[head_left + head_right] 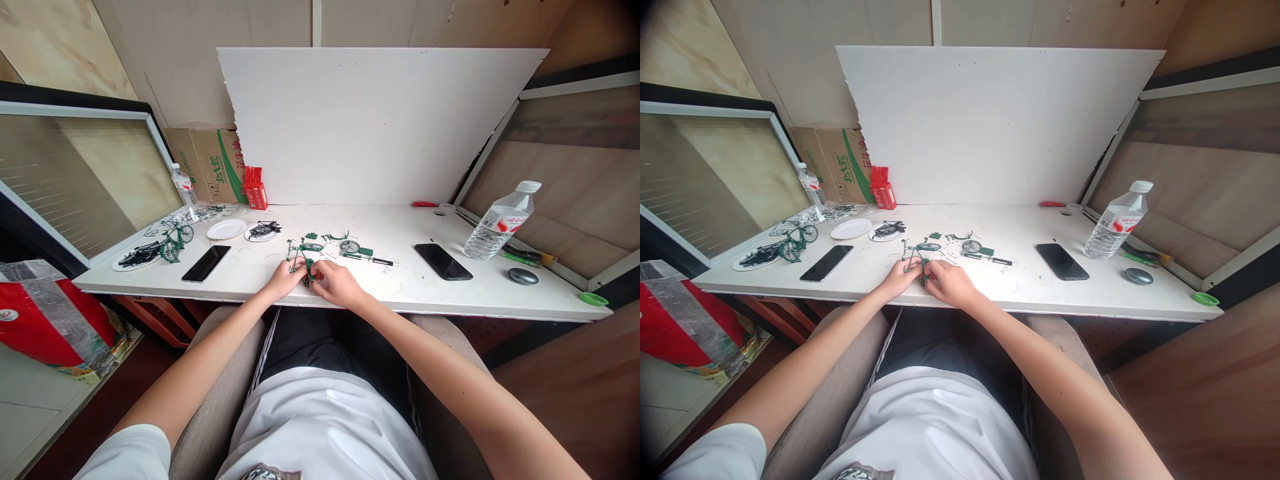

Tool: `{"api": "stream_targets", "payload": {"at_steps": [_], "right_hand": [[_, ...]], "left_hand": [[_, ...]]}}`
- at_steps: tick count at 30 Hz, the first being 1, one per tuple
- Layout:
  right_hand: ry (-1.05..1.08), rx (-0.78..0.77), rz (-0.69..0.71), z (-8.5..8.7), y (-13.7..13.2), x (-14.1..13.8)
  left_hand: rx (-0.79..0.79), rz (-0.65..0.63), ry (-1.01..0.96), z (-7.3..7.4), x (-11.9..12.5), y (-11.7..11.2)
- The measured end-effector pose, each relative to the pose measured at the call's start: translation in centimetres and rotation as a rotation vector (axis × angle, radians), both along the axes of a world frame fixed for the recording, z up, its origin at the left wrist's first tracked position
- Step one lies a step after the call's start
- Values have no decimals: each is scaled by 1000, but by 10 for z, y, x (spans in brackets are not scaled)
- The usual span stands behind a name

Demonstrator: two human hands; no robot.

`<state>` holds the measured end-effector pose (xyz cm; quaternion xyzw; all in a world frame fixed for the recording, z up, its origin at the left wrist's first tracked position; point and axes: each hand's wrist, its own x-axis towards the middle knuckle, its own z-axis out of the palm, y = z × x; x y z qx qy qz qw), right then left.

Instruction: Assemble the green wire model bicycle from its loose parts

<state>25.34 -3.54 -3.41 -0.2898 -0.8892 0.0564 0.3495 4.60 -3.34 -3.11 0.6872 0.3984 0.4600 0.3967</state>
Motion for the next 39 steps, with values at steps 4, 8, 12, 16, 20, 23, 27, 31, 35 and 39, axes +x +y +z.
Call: {"api": "stream_targets", "payload": {"at_steps": [4,8,12,16,20,23,27,31,35,39], "right_hand": [[-7,10,3,-1,1,0],[-26,24,0,-2,1,-1],[-56,48,-9,-3,1,-1],[-85,51,-18,-2,0,-2],[-96,48,-19,-1,-1,-2],[-107,51,-17,-1,-1,-2],[-120,61,-23,0,-1,-3],[-132,75,-22,0,-1,-4],[-138,81,-22,-1,0,-4],[-142,75,-21,0,0,-4]], "left_hand": [[1,-2,-1,-1,0,1],[2,10,11,-2,0,1],[18,9,24,-2,0,0],[18,8,28,-2,1,-1],[14,31,36,-3,1,-1],[23,28,46,-4,1,0],[33,21,52,-5,0,1],[35,2,45,-4,0,1],[32,6,48,-5,1,1],[24,5,42,-5,1,2]]}}
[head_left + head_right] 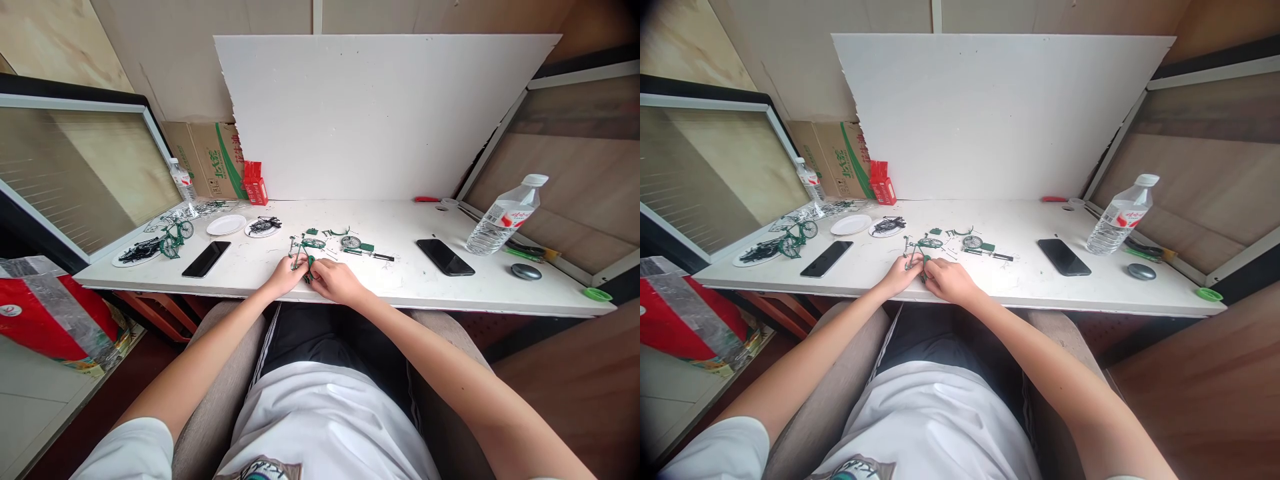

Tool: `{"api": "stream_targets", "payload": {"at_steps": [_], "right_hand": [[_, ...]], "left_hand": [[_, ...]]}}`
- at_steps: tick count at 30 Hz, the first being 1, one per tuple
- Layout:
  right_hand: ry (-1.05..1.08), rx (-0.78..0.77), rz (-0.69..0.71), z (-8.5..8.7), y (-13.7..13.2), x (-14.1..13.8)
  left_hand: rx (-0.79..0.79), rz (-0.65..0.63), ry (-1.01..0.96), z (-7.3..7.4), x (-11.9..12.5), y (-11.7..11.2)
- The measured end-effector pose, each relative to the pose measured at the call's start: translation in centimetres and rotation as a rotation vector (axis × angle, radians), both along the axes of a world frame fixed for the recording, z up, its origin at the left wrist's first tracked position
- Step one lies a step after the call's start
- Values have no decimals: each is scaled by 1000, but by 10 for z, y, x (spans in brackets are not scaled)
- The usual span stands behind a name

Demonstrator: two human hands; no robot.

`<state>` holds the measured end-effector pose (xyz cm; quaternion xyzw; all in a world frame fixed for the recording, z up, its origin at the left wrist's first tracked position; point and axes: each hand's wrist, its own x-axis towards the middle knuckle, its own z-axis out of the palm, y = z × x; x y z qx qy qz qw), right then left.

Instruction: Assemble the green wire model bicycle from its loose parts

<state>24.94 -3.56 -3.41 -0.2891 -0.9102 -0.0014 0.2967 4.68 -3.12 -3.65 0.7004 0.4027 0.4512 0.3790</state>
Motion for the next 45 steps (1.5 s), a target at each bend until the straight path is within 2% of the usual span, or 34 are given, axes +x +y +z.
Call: {"api": "stream_targets", "payload": {"at_steps": [9,40,45], "right_hand": [[2,3,6,-1,0,0],[-12,-12,-8,-1,0,-1],[-23,4,-10,0,0,-1]], "left_hand": [[12,28,12,3,1,-3],[40,55,35,1,1,-3],[87,45,65,2,0,-4]]}}
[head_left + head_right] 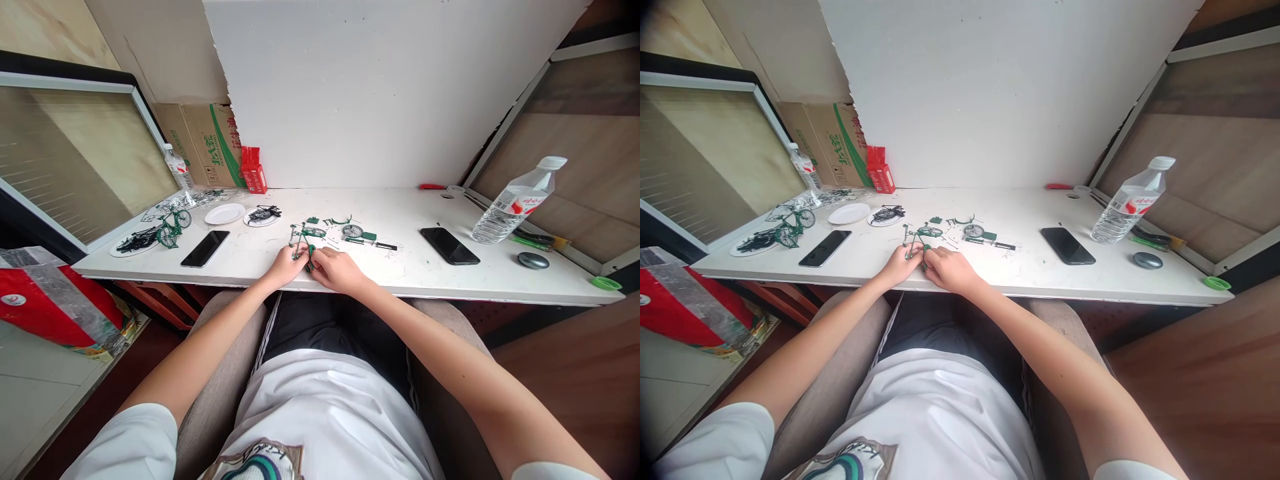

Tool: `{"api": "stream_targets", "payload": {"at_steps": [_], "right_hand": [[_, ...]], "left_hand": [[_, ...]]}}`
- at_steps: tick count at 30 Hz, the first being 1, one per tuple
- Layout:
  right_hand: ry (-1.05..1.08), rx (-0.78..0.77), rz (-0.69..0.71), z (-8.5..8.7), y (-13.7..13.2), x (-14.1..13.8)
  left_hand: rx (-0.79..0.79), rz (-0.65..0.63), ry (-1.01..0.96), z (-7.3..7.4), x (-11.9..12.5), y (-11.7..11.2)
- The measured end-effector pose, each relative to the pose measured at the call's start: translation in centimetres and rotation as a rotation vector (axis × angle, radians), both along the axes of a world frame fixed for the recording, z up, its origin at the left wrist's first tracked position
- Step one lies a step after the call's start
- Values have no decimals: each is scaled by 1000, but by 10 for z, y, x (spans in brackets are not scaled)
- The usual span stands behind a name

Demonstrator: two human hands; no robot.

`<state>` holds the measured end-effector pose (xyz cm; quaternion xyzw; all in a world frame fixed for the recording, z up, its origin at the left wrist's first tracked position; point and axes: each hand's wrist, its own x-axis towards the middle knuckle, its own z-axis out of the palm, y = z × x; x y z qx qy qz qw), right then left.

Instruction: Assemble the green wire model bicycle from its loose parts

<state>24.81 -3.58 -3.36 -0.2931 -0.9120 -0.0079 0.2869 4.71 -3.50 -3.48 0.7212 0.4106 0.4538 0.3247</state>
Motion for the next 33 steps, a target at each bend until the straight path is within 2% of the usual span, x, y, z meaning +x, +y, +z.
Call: {"api": "stream_targets", "payload": {"at_steps": [33], "right_hand": [[10,4,3,-2,1,-1]], "left_hand": [[20,30,24,1,1,-1]]}}
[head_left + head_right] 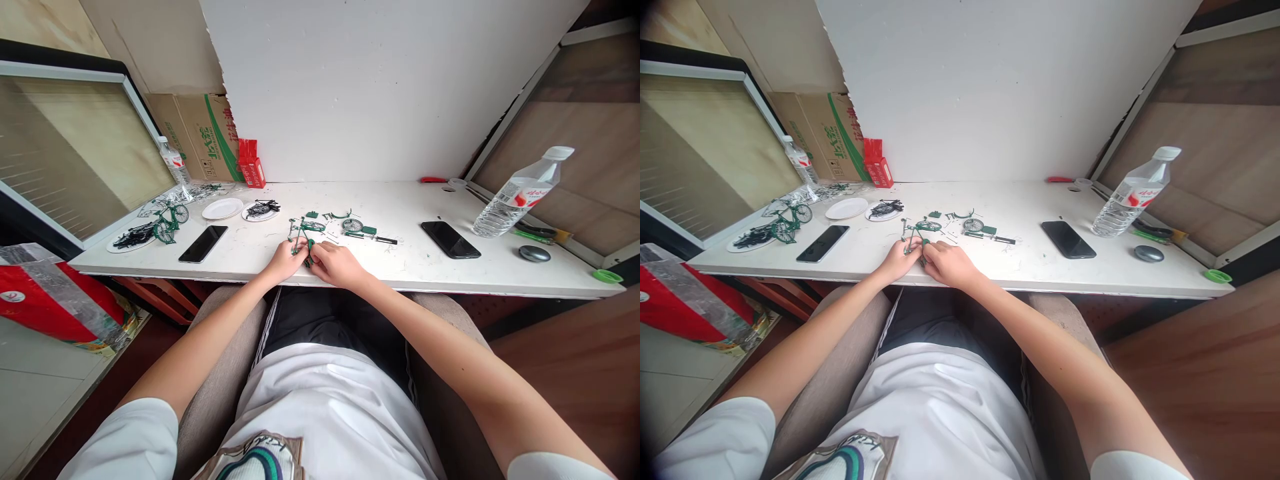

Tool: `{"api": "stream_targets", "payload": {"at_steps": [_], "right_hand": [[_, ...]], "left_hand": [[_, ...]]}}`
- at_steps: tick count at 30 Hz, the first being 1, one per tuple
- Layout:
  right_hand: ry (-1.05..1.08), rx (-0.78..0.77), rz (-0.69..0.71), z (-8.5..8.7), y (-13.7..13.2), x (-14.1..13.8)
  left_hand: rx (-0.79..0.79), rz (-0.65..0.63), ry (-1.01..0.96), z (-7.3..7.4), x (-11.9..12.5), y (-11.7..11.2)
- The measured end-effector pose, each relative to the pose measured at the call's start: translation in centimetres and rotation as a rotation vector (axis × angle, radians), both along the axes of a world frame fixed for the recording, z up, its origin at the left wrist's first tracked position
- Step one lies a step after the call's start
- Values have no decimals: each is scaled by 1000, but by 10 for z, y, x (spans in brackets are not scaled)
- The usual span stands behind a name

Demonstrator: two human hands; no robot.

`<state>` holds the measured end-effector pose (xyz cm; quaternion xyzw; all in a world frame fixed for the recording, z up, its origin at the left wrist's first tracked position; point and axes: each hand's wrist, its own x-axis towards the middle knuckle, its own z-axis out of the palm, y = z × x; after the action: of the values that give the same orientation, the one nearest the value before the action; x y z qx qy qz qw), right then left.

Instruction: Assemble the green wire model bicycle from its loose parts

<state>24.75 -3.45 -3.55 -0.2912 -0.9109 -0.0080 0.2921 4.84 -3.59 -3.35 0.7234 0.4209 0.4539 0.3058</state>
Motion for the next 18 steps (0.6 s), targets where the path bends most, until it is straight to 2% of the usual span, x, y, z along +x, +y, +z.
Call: {"api": "stream_targets", "payload": {"at_steps": [18], "right_hand": [[-15,5,-9,-1,1,0]], "left_hand": [[6,-8,-4,1,0,-1]]}}
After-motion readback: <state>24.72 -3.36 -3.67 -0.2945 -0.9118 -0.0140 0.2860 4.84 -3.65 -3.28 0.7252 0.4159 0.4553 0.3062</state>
